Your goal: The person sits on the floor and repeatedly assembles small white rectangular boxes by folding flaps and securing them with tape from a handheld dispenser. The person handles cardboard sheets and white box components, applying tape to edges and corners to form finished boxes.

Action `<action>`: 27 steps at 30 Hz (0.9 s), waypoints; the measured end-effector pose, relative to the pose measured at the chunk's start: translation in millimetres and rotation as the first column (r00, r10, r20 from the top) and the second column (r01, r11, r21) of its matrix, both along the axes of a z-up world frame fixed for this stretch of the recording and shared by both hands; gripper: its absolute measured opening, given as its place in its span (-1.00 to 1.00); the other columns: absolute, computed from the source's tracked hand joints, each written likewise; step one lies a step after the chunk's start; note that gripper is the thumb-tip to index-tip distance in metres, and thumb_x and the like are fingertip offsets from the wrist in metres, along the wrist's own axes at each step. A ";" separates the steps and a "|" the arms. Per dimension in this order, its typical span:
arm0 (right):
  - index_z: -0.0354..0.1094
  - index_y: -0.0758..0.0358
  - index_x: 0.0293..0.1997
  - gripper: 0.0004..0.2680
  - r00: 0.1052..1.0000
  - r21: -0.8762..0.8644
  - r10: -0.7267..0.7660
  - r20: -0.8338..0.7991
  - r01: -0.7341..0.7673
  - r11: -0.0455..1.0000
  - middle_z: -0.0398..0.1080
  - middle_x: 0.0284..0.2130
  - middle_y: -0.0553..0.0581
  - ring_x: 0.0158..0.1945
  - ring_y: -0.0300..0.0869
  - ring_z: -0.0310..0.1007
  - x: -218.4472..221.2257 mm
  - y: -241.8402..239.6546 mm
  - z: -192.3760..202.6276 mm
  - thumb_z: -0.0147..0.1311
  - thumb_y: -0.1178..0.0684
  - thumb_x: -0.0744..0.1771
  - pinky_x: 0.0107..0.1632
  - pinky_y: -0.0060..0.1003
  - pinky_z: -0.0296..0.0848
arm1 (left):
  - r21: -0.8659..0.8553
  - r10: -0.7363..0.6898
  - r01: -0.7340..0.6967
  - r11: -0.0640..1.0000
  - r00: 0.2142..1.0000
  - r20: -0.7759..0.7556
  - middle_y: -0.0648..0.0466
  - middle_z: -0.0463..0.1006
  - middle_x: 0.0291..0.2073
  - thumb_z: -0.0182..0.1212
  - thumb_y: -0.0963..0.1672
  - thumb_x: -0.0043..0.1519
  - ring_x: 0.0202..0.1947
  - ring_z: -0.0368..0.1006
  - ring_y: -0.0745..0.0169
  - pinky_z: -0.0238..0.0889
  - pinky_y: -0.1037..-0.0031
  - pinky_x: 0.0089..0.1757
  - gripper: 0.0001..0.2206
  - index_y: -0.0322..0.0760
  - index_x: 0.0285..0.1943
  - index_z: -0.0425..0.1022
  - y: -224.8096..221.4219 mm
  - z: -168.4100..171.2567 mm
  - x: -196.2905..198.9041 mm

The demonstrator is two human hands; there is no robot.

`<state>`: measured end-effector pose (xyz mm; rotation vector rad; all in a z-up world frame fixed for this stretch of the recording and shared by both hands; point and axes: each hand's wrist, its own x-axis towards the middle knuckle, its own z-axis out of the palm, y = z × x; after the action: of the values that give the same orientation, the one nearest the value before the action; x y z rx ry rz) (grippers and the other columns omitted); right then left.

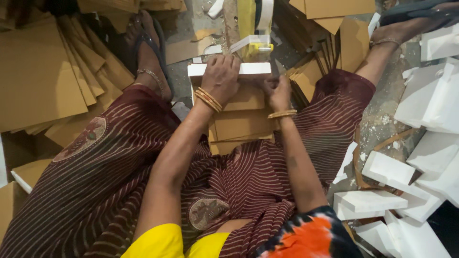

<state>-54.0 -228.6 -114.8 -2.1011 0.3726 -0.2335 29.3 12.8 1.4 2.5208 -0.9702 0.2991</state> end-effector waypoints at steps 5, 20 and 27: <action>0.39 0.40 -0.14 -0.80 0.980 -0.115 0.171 -0.099 -0.182 0.977 0.45 -0.31 0.19 -0.21 -0.15 0.43 8.7 -12.0 16.8 0.33 0.21 0.25 -0.13 -0.24 0.42 | 0.011 -0.011 0.011 1.000 1.000 0.013 -0.08 0.51 -0.13 0.13 -0.18 0.12 -0.03 0.42 -0.02 0.21 0.25 0.02 -0.74 -0.33 -0.01 0.46 -0.2 -1.1 -1.8; 0.48 0.31 -0.17 -0.78 0.948 0.640 0.274 -0.162 -0.110 0.761 0.48 -0.36 -0.11 -0.35 -0.46 0.37 63.9 4.5 99.4 0.11 -0.08 0.41 -0.28 -0.51 0.36 | 0.093 0.011 -0.023 0.995 0.992 0.129 -0.06 0.49 -0.13 0.13 -0.16 0.12 -0.08 0.40 0.04 0.19 0.27 -0.01 -0.58 -0.46 0.18 0.41 3.2 6.2 -15.7; 0.52 0.34 -0.20 -0.88 0.945 0.454 0.161 -0.284 -0.015 0.891 0.45 -0.45 -0.02 -0.47 -0.38 0.31 65.7 -6.2 76.3 0.18 0.09 0.35 -0.43 -0.43 0.21 | 0.035 -0.017 0.013 0.999 0.995 0.101 -0.08 0.49 -0.14 0.12 -0.16 0.11 -0.08 0.41 0.04 0.19 0.30 -0.03 -0.58 -0.48 0.17 0.41 1.6 2.4 -16.0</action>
<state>11.6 -234.7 -38.5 -1.6867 0.4676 0.2328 13.2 14.4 3.8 2.5492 -1.0406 0.4124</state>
